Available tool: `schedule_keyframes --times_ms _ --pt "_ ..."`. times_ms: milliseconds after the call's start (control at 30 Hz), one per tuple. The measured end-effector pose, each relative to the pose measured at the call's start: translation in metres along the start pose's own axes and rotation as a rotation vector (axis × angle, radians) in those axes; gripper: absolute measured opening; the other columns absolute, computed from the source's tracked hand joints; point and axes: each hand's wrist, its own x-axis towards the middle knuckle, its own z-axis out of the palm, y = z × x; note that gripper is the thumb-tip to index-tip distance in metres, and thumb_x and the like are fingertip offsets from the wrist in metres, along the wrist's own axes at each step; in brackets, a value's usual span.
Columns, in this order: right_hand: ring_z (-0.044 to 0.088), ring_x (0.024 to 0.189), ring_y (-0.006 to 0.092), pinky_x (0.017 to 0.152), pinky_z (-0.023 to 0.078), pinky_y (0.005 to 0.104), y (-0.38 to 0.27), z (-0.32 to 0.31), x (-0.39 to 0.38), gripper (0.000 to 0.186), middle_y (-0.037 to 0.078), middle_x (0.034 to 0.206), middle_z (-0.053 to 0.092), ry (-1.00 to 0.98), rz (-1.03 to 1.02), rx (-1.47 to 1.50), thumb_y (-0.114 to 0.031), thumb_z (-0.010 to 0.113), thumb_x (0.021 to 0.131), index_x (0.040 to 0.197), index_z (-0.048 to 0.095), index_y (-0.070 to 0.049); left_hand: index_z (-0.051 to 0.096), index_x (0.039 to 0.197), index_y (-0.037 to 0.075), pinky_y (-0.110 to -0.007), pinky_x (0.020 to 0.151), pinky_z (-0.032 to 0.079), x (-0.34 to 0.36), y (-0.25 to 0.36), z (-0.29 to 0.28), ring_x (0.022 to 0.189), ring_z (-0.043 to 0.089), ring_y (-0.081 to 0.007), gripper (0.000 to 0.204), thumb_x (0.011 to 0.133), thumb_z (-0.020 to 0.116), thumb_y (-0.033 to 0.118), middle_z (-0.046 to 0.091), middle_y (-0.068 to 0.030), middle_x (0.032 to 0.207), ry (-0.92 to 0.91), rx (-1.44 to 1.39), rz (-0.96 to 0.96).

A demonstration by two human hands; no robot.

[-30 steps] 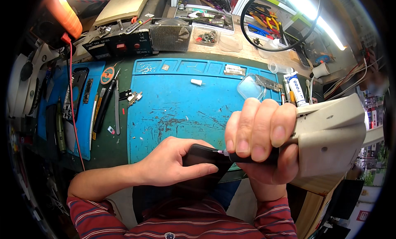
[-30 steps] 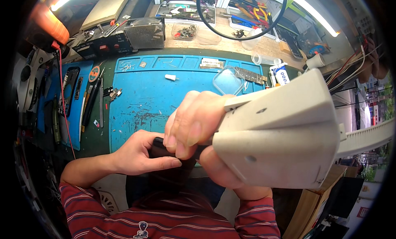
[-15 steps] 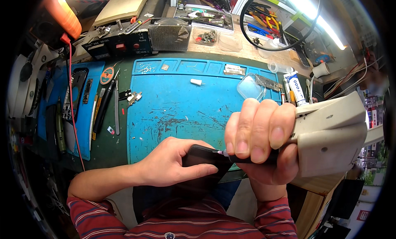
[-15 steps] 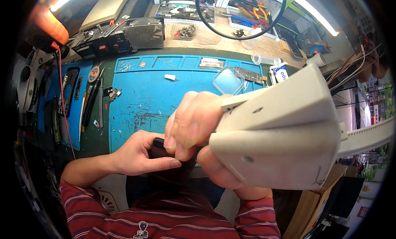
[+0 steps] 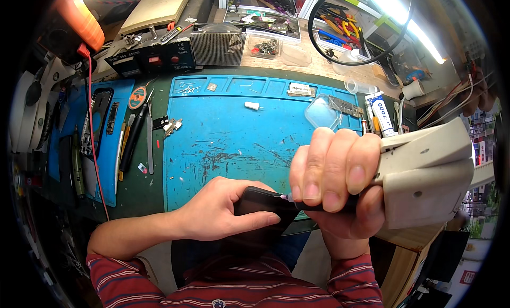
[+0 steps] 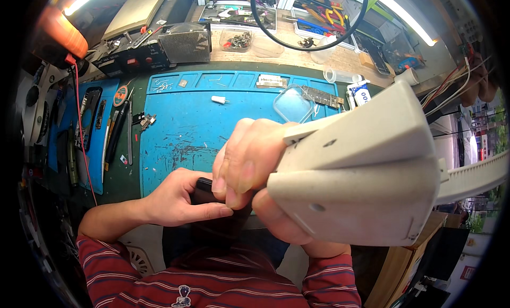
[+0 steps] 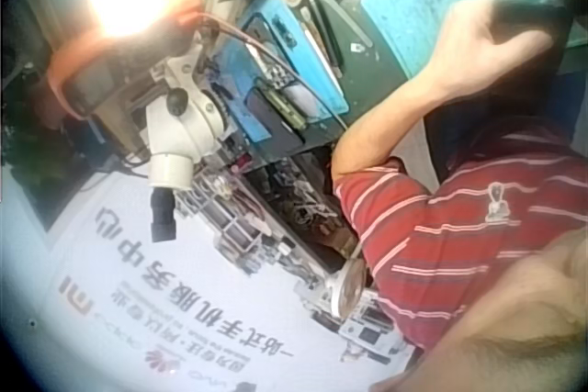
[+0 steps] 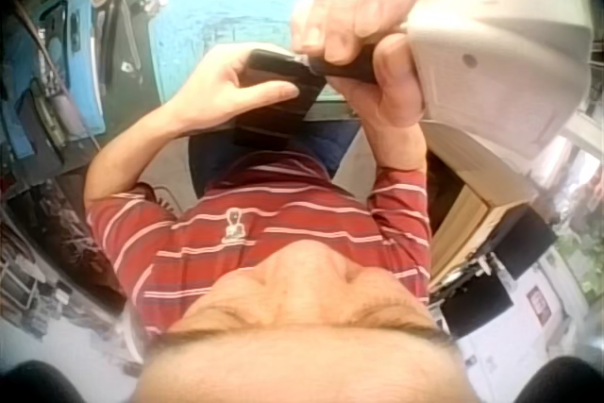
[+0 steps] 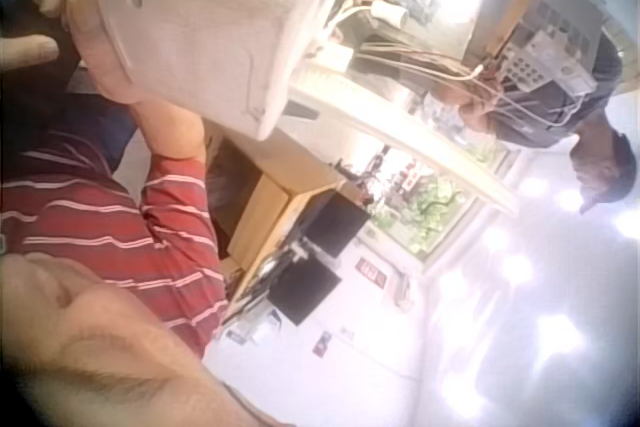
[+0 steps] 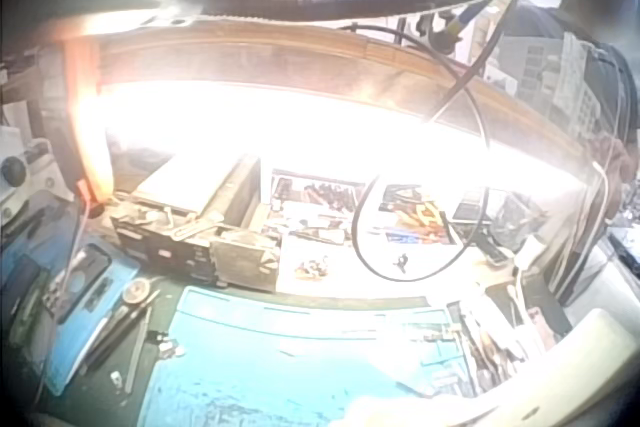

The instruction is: The person aligns and presses the back cover onto a smartphone, then uses a hot air gun to heat the phone's edges and corners. They wipe the phone with a cloth and continue heating the edges with the hot air gun.

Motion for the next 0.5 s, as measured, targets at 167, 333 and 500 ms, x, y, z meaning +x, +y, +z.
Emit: schedule_keyframes --times_ms 167,333,500 --pt "0.052 0.073 0.0130 0.062 0.048 0.0278 -0.0010 0.0043 0.0005 0.026 -0.002 0.074 0.052 0.022 0.015 0.030 -0.037 0.062 0.090 0.089 0.049 -0.014 0.066 0.107 0.005 -0.026 0.068 0.049 -0.0002 -0.0002 0.0001 0.075 0.061 -0.0102 0.030 0.085 0.070 0.025 0.069 -0.0061 0.085 0.003 -0.011 -0.003" --pt "0.052 0.072 0.0134 0.062 0.048 0.0279 0.0027 -0.0026 0.0055 0.027 -0.002 0.073 0.052 -0.085 -0.016 0.074 -0.036 0.063 0.090 0.088 0.049 -0.014 0.066 0.107 0.005 -0.026 0.070 0.049 -0.0001 0.0003 0.0003 0.076 0.062 -0.0102 0.030 0.085 0.070 0.025 0.069 -0.0060 0.086 0.001 -0.015 -0.006" --pt "0.052 0.072 0.0137 0.061 0.047 0.0280 -0.0032 0.0038 -0.0004 0.027 -0.001 0.072 0.052 0.046 0.053 0.029 -0.035 0.065 0.089 0.086 0.049 -0.013 0.065 0.108 0.004 -0.026 0.071 0.050 -0.0004 0.0012 0.0001 0.077 0.063 -0.0107 0.030 0.085 0.070 0.024 0.069 -0.0065 0.087 0.008 -0.025 -0.008"
